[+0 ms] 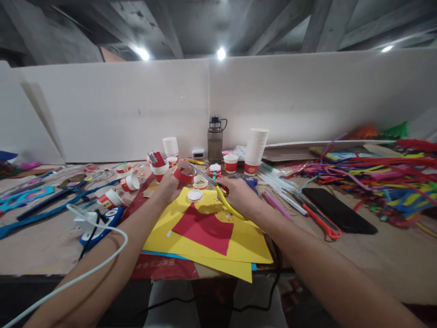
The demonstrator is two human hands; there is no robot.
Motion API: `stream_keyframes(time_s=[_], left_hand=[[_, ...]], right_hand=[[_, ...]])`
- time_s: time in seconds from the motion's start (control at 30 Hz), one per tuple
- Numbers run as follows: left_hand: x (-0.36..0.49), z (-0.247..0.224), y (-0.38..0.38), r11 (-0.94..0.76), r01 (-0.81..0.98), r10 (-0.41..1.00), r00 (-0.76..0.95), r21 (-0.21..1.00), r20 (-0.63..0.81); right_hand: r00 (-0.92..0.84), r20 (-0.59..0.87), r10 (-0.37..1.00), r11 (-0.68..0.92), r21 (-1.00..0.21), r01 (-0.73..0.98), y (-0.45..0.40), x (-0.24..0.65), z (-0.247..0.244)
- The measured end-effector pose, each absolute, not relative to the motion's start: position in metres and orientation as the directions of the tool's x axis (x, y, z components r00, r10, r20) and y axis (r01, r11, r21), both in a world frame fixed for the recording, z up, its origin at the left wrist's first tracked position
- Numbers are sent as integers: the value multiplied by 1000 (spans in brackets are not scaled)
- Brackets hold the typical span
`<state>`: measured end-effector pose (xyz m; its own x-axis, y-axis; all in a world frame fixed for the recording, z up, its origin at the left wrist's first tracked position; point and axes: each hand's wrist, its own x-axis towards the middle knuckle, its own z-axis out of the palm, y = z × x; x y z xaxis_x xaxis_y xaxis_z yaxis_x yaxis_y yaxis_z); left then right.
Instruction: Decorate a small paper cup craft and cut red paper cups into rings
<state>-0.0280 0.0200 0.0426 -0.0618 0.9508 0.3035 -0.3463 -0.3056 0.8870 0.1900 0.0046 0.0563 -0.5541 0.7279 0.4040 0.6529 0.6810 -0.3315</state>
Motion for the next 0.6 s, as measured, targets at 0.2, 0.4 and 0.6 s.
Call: stream_keyframes(time_s=[0.2,0.4,0.6], left_hand=[[-26,47,20,-408,-338,912,-194,848,362],[-18,44,21,-369,-394,930,-163,842,331],[-20,45,19,-361,-380,933,-158,852,324]], right_hand=[[-563,406,720,690,-332,643,9,192,52],[-556,407,725,684,-330,651,11,190,47],[-542,414,731,674,-315,668,6,189,51]])
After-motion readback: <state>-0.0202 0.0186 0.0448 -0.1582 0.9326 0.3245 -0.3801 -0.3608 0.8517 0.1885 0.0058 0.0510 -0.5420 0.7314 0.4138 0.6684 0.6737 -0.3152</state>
